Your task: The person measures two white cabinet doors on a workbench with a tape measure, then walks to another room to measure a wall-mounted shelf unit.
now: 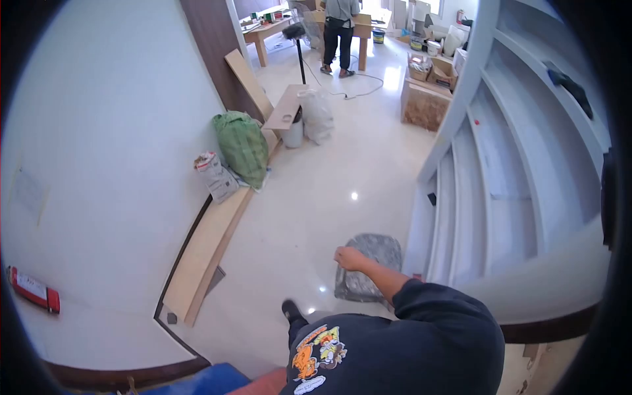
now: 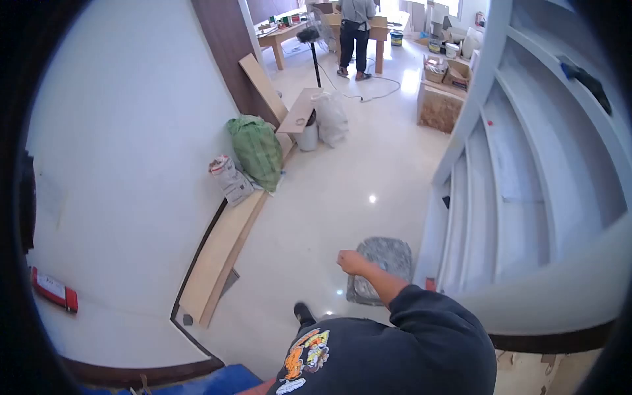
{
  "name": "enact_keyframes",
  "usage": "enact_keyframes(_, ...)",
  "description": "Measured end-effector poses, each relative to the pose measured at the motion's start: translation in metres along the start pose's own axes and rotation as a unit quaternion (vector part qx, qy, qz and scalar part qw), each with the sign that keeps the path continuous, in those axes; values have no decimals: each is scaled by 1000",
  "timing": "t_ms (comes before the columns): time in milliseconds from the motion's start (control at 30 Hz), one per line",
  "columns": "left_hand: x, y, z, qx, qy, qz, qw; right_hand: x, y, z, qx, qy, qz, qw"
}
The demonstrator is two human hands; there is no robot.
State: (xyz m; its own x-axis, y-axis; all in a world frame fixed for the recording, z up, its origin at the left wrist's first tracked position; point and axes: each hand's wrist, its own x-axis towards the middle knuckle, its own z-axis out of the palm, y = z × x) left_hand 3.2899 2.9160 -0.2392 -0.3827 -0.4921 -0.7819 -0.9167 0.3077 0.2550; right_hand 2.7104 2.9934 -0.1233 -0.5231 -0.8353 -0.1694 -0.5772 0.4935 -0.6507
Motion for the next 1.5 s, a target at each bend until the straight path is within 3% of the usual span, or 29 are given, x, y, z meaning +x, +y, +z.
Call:
enact_keyframes(33,20,0,-20,8,-10,-3,1000,7,-19,-14,92,-19,85,992)
enact_keyframes(100,66,0,-63,37,-20,5,999,37,10,2,86,42,134,986)
enact_keyframes(167,125,-1,-129,121,-23,45,991,54,45,16,-12,29,183,983)
enact_keyframes(200,160,0,-172,188,-20,81,979,51,58,15,-56,-75,235,967)
enact_keyframes(233,199,8,-223,270,3,127,955,49,139,68,-61,-27,244,967)
enact_keyframes(267,247,24,-282,290,76,143,943,45,138,47,-69,-92,276,954)
enact_keyframes(300,302,53,-338,204,190,129,952,40,132,23,-76,-154,307,936)
enact_keyframes(333,352,84,-397,270,252,156,916,38,137,11,-37,-108,284,952)
enact_keyframes(367,372,141,-461,113,242,48,962,39,142,3,4,-64,261,963)
enact_keyframes(400,394,197,-519,92,252,36,963,50,144,-9,58,-34,336,940)
enact_keyframes(467,448,295,-613,71,332,172,925,69,149,-31,172,28,484,858)
enact_keyframes(567,507,446,-692,3,343,223,912,90,204,-25,67,-37,424,902)
enact_keyframes(667,559,574,-695,-126,277,269,914,127,292,21,-77,-126,447,882)
enact_keyframes(733,562,645,-664,-5,234,274,933,167,301,-20,-79,-28,438,895)
enact_keyframes(767,568,668,-641,3,180,286,941,192,304,-52,-83,22,435,896)
enact_keyframes(833,601,691,-594,129,52,283,949,259,316,-146,33,-47,525,849)
enact_keyframes(900,602,714,-568,185,-106,235,948,308,331,-218,126,156,502,841)
enact_keyframes(967,606,744,-566,266,-168,207,926,364,351,-307,218,202,480,826)
enact_keyframes(1000,622,757,-567,251,-202,102,941,389,367,-341,264,224,466,814)
enact_keyframes(1100,726,786,-588,368,-182,206,888,449,432,-411,272,298,437,804)
enact_keyframes(1167,784,841,-616,404,-134,254,868,463,502,-417,197,250,464,827)
enact_keyframes(1200,809,887,-632,549,-91,346,755,471,528,-428,177,216,490,826)
enact_keyframes(1267,874,983,-640,395,52,202,895,493,554,-459,193,138,573,785)
enact_keyframes(1300,902,1046,-653,590,-10,358,724,497,563,-483,223,92,627,741)
enact_keyframes(1333,918,1118,-662,556,-15,339,759,501,569,-504,259,116,633,720)
enact_keyframes(1367,941,1189,-666,526,22,403,748,508,572,-519,300,138,635,699)
enact_keyframes(1400,943,1257,-668,328,77,328,882,515,579,-538,337,168,637,672)
enact_keyframes(1433,904,1351,-685,166,75,336,924,525,594,-555,376,197,636,644)
enact_keyframes(1500,910,1484,-689,134,66,428,891,550,625,-590,398,231,653,602)
